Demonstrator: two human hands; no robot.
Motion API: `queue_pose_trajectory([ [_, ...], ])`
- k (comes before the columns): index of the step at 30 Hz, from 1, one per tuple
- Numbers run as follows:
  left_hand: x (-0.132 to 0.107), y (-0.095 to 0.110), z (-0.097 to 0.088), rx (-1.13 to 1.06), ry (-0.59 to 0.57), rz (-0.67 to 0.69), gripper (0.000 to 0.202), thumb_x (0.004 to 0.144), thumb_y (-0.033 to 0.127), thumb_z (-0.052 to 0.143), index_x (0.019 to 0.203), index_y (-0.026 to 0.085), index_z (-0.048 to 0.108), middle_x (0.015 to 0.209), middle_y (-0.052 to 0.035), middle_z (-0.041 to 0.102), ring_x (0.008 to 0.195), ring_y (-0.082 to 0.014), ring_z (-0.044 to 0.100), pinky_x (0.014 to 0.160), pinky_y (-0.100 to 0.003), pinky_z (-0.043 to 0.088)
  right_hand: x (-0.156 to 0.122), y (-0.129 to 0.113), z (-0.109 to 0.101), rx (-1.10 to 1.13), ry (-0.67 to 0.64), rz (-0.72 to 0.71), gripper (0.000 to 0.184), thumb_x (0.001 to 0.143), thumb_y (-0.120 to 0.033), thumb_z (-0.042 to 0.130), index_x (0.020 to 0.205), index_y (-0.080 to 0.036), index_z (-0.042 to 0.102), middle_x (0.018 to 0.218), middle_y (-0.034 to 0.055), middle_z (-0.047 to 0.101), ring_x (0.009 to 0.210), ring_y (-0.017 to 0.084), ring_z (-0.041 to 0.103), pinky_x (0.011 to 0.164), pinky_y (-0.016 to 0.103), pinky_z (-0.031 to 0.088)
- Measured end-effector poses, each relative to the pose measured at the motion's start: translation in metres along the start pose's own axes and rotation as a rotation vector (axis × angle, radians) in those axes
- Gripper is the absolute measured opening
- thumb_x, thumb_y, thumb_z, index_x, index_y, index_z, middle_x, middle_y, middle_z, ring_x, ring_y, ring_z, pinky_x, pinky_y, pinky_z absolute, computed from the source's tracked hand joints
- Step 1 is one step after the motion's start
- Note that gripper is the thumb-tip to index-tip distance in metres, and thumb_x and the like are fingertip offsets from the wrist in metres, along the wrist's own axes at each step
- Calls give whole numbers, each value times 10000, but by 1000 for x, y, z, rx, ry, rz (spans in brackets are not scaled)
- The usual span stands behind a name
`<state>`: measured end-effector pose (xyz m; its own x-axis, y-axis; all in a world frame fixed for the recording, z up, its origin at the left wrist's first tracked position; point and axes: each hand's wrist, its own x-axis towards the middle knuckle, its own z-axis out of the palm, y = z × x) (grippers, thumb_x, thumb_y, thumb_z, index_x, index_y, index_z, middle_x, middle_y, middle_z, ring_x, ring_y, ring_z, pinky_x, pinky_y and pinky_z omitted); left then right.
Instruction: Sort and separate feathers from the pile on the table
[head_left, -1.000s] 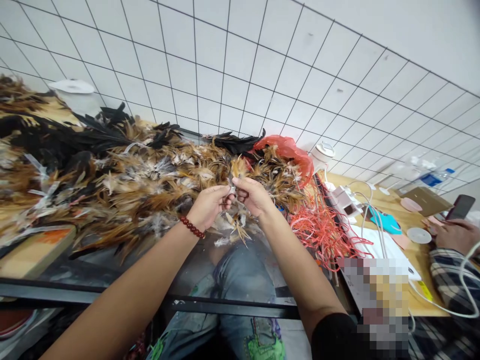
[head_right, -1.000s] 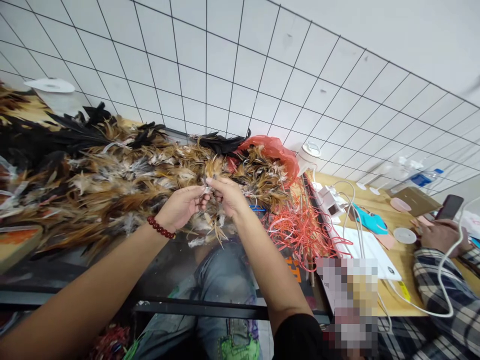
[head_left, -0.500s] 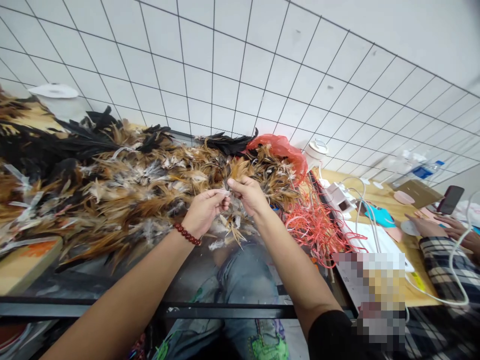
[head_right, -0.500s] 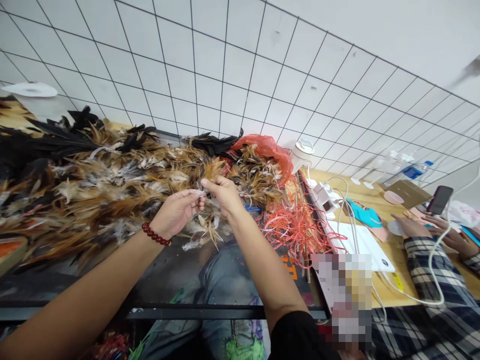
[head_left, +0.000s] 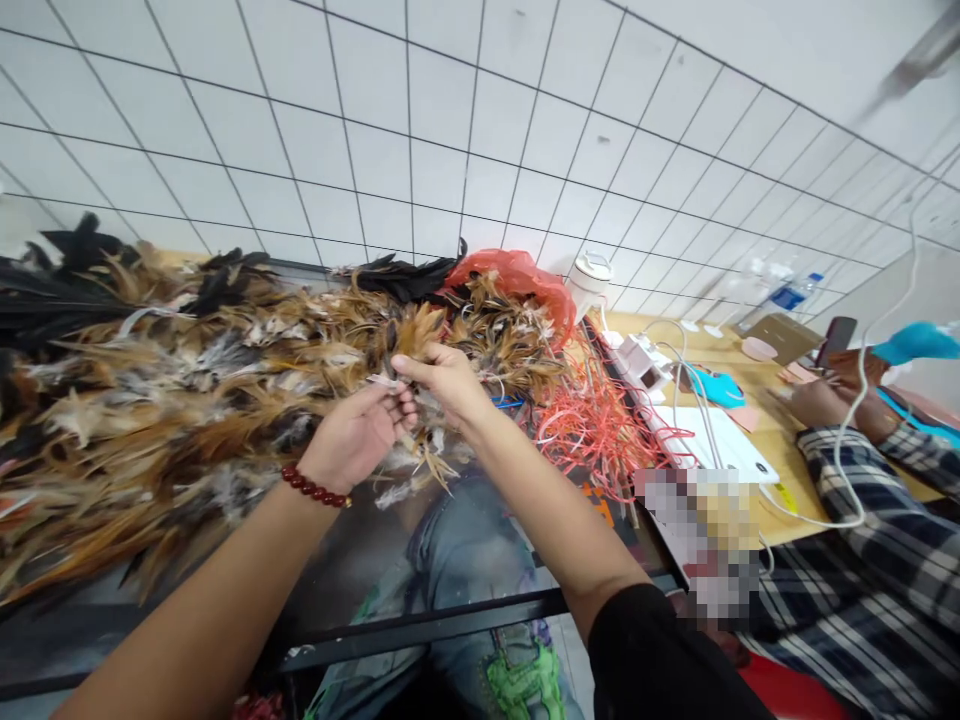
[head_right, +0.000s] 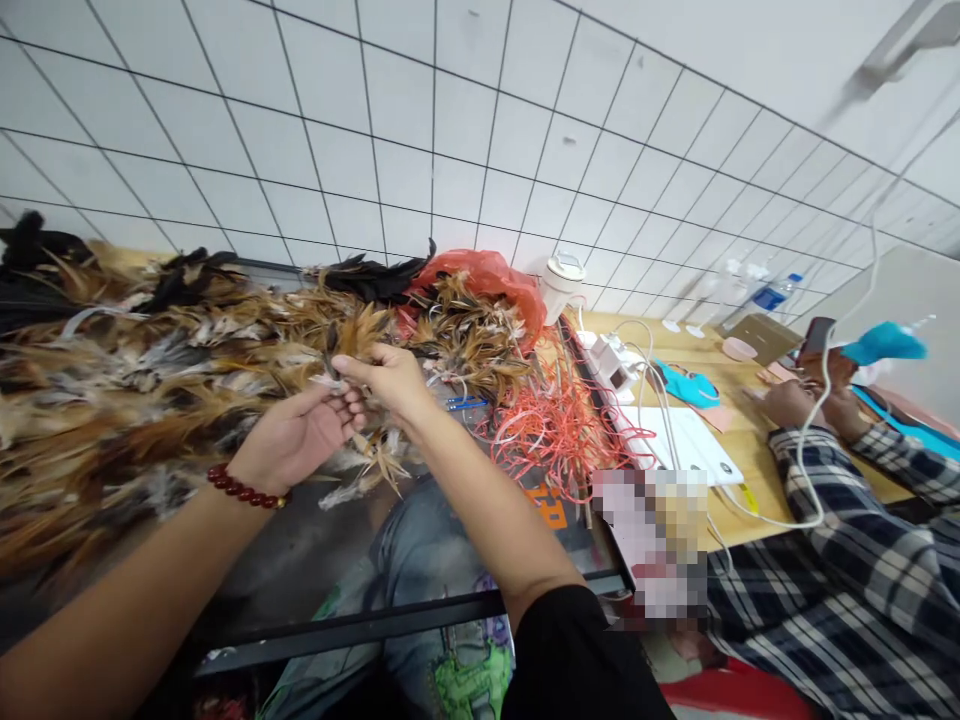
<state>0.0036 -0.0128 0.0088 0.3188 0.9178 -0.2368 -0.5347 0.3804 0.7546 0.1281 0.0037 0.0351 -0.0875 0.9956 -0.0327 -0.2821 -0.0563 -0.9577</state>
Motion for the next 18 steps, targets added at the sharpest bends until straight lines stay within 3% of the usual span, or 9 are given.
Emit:
queue_pose_trajectory([
  [5, -3, 6, 4, -111, 72, 78, 186, 869, 173, 570, 702, 167, 653, 648, -19, 563, 623, -105, 488, 580, -227, 441, -4, 2, 9, 9, -86, 105, 372, 635, -434, 812, 650, -193, 529, 533, -39, 562, 435, 85, 488, 400, 215, 420],
  [9, -4, 7, 5, -58, 39, 85, 152, 876, 206, 581, 772, 159, 682, 739, -37, 622, 693, -121, 540, 629, -237, 485, 2, -4, 1, 5, -71, 4, 298, 647, -371, 804, 687, -182, 577, 559, -44, 582, 455, 69, 485, 442, 199, 418],
  [12, -3, 6, 3, 2, -3, 101, 188, 880, 290, 583, 912, 150, 704, 937, -78, 666, 796, -153, 592, 703, -280, 529, 12, -18, -29, -50, 51, -108, 211, 690, -311, 758, 718, -170, 604, 587, -44, 599, 442, 46, 418, 432, 180, 343],
  [15, -2, 6, 1, 19, 7, 138, 167, 844, 259, 620, 928, 140, 702, 949, -84, 657, 786, -148, 599, 691, -274, 535, 20, -30, -70, -304, 169, -175, 166, 747, -282, 685, 687, -146, 610, 601, -16, 609, 445, 50, 421, 448, 186, 332],
  [18, -1, 6, 0, 30, 12, 159, 154, 808, 203, 644, 932, 129, 698, 920, -76, 652, 758, -141, 604, 666, -261, 534, 20, -38, -103, -686, 254, -46, 135, 781, -263, 637, 725, -140, 632, 662, 35, 658, 497, 97, 511, 541, 234, 425],
])
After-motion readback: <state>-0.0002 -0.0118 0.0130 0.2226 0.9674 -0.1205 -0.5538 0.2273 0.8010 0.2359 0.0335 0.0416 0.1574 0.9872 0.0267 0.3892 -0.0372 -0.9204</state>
